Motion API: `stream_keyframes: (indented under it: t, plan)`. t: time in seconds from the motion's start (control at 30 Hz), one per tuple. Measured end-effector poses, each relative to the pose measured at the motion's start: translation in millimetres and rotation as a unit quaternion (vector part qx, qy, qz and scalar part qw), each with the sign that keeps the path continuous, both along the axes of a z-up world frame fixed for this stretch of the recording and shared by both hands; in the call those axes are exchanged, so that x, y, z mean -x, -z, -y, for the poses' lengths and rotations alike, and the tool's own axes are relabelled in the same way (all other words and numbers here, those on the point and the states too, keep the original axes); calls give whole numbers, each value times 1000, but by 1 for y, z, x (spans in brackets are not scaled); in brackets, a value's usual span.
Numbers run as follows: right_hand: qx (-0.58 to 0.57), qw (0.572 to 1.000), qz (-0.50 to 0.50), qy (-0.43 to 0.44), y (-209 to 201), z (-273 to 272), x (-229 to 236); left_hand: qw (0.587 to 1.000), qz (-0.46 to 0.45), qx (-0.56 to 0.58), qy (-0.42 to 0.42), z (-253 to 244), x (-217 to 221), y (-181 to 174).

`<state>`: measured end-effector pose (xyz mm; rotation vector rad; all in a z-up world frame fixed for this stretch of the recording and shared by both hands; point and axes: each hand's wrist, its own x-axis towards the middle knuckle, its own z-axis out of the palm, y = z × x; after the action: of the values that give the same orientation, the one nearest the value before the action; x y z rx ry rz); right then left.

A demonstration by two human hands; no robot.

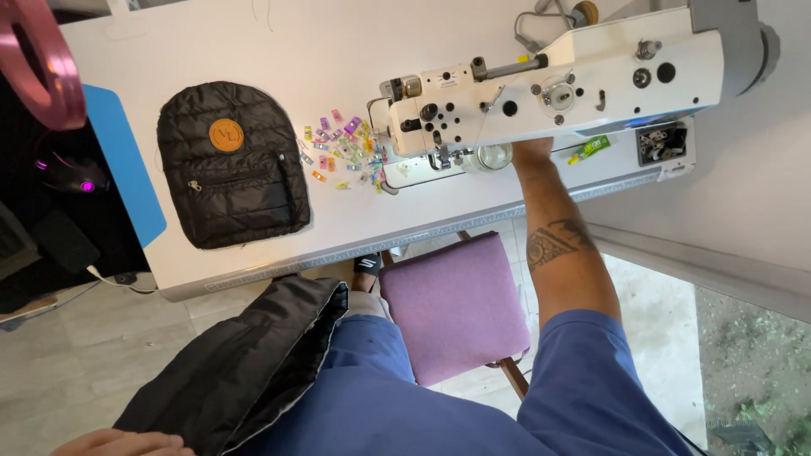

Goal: Assembling a black quilted bag by turning it inside out and attaching fabric clips to the edges at a sewing station

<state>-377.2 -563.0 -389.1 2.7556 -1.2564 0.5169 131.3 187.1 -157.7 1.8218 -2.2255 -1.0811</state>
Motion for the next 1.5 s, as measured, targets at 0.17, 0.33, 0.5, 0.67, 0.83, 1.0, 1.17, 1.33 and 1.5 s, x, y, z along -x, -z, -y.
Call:
stream_keyframes:
  t: [0.17,0.33,0.5,0.67,0.83,1.0,1.17,1.33,1.5]
  plan:
    - [78,996,-29,-41,-2,3,3,936,30,275,-216,186,199,-125]
    - [9,978,203,44,-87,-91,27,932,-13,275,-238,227,200,-162]
    - [-355,646,563,375,-117,-230,39,880,-84,398,-243,250,183,-188]
    - [-749,467,417,216,-71,-406,77,868,-106,421,-242,233,161,-179]
    - [-711,693,61,101,-105,-427,49,857,-101,452,-227,220,143,-171]
    - [-635,760,-96,96,-104,-427,38,846,-124,473,-212,205,134,-170]
    - [-599,763,239,55,-238,-412,-59,845,-131,478,-201,187,124,-176]
    - [-450,784,359,-233,-326,-428,-146,843,-151,479,-192,178,123,-186]
    - [-319,811,302,-386,-373,-450,-197,844,-161,482,-172,173,123,-195]
